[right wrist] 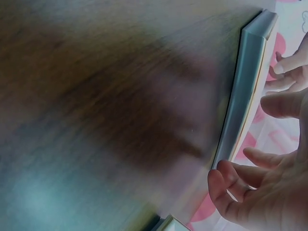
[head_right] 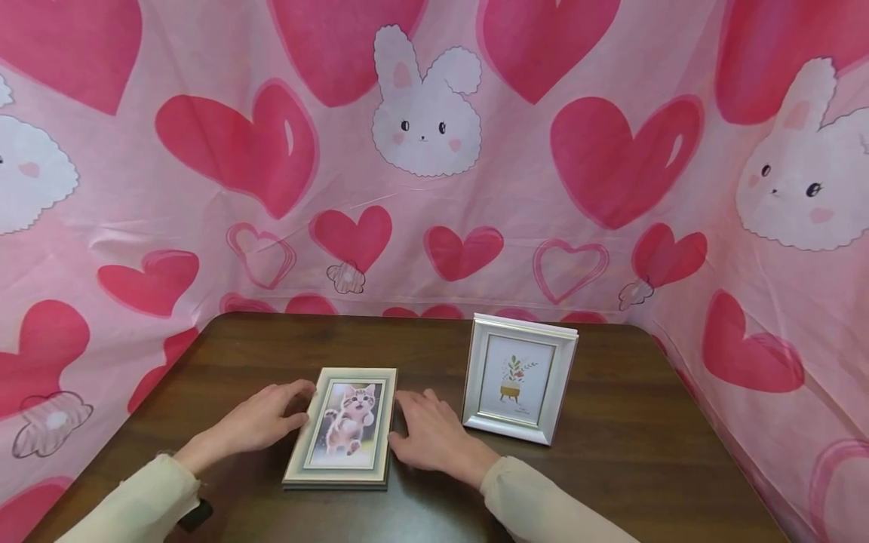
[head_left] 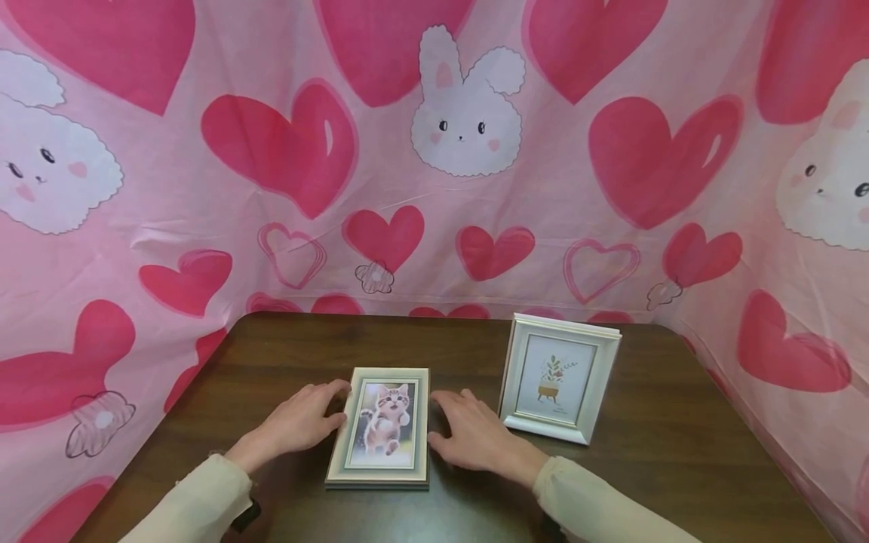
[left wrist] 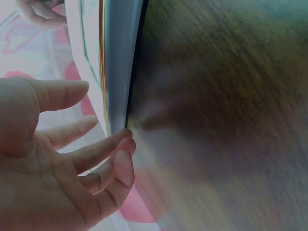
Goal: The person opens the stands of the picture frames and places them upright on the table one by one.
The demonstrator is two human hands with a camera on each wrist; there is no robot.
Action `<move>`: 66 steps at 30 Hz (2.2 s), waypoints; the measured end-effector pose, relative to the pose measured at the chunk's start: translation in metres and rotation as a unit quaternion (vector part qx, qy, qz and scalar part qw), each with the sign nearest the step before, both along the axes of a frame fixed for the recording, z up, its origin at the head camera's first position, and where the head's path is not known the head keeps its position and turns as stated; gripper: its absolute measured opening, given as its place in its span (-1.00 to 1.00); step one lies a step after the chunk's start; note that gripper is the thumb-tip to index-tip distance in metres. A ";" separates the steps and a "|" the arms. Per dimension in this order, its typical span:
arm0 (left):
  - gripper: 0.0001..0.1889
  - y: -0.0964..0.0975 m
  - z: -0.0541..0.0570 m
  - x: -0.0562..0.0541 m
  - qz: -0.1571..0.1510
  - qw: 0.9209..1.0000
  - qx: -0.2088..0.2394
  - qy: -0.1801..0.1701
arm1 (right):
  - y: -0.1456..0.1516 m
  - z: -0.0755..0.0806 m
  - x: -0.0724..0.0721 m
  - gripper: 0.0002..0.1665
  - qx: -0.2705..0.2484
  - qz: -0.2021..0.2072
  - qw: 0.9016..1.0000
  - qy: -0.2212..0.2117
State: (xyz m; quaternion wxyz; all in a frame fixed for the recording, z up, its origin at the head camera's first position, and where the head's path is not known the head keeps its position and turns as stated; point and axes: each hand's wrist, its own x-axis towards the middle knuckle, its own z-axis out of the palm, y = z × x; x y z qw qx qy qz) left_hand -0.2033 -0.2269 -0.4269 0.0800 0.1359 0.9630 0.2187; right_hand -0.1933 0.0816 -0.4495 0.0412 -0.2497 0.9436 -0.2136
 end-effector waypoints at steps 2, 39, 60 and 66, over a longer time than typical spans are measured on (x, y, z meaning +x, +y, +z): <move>-0.48 -0.001 0.000 -0.001 -0.001 1.000 0.001 -0.005 | -0.001 0.000 -0.001 -0.25 0.003 -0.003 1.000 -0.011; -0.45 -0.010 0.002 -0.008 -0.074 0.996 0.024 -0.044 | -0.014 0.001 -0.006 -0.25 0.022 0.025 0.999 -0.011; -0.47 -0.012 0.002 -0.011 -0.094 0.993 0.036 -0.056 | -0.014 -0.001 -0.009 -0.21 0.011 0.019 0.999 -0.042; -0.48 -0.012 0.001 -0.011 -0.097 0.993 0.032 -0.054 | -0.013 -0.001 -0.009 -0.20 0.011 0.019 0.998 -0.051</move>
